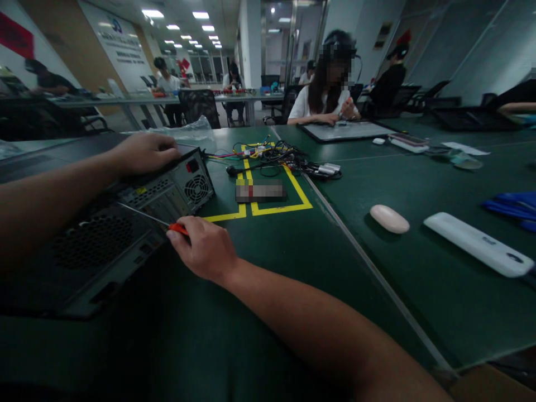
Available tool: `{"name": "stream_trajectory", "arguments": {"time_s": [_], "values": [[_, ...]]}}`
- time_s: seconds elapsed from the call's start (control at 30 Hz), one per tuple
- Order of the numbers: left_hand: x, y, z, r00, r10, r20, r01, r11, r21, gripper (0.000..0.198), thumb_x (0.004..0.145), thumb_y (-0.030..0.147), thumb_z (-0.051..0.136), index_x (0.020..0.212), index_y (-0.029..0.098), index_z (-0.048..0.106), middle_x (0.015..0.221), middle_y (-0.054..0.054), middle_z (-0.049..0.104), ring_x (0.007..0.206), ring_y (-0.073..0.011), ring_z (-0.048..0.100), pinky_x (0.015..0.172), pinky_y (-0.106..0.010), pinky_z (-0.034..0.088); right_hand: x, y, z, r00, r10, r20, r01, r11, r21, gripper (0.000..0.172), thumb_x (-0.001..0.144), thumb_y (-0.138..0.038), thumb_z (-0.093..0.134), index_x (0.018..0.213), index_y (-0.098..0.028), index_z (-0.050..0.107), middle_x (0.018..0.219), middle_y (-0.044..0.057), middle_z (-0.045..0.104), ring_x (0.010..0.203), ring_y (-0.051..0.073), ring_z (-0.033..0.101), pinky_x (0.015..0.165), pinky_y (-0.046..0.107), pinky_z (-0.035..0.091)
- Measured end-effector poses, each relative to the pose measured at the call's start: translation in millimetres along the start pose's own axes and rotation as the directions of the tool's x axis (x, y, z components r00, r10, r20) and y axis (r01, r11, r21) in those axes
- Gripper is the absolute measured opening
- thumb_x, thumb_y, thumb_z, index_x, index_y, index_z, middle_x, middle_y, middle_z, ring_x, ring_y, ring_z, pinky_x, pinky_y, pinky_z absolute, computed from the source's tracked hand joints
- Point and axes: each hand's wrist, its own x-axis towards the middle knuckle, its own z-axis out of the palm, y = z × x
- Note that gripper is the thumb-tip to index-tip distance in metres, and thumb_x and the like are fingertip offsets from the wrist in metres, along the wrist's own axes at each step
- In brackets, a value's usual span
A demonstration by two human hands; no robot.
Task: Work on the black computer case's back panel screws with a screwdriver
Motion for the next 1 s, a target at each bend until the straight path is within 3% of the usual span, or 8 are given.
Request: {"name": "stream_trajectory", "arguments": {"time_s": [0.27, 0.47, 0.77, 1.0], "values": [[0.3, 0.7, -0.7, 1.000, 0.013, 0.000, -0.013, 0.999, 0.034, 0.043, 0.093, 0.049, 0.040, 0.093, 0.018, 0.070, 0.090, -0.011, 0.068, 0.081, -0.0238, 0.057, 0.070, -0.036, 0.039, -1.0, 1.2, 0.4, 1.000, -0.019, 0.007, 0.019, 1.000, 0.025, 0.036, 0.104, -0.050, 0.053, 0.125, -0.020, 0.056, 0.111, 0.008, 0.075, 0.100, 0.020, 0.073, 0.088, 0.032, 0.056], [-0.9, 2.5, -1.5, 1.000, 0.001, 0.012, -0.001, 1.000, 0.028, 0.050, 0.093, 0.048, 0.039, 0.103, 0.015, 0.075, 0.097, -0.015, 0.070, 0.087, -0.0280, 0.060, 0.076, -0.039, 0.043, -0.8, 4.3, 1.6, 0.998, -0.063, 0.016, 0.064, 0.997, -0.032, 0.023, 0.106, -0.041, 0.051, 0.118, -0.022, 0.057, 0.108, 0.006, 0.074, 0.100, 0.019, 0.073, 0.089, 0.032, 0.056], [-0.9, 3.2, -2.8, 1.000, -0.005, 0.016, 0.004, 1.000, 0.013, 0.044, 0.092, 0.049, 0.040, 0.094, 0.017, 0.071, 0.089, -0.011, 0.067, 0.081, -0.0241, 0.057, 0.070, -0.036, 0.039, -0.3, 5.0, 0.3, 0.998, -0.061, 0.021, 0.062, 0.998, -0.024, 0.023, 0.107, -0.041, 0.050, 0.119, -0.022, 0.057, 0.109, 0.006, 0.073, 0.100, 0.019, 0.072, 0.088, 0.033, 0.056], [0.0, 1.1, -2.1, 1.000, 0.014, 0.013, -0.015, 0.998, 0.056, 0.049, 0.093, 0.050, 0.037, 0.098, 0.016, 0.072, 0.094, -0.013, 0.070, 0.084, -0.0246, 0.058, 0.072, -0.036, 0.040, -0.1, 4.8, 1.2, 0.998, -0.046, 0.032, 0.048, 0.998, -0.047, 0.023, 0.107, -0.041, 0.051, 0.119, -0.022, 0.058, 0.109, 0.006, 0.074, 0.100, 0.020, 0.072, 0.088, 0.034, 0.056]]}}
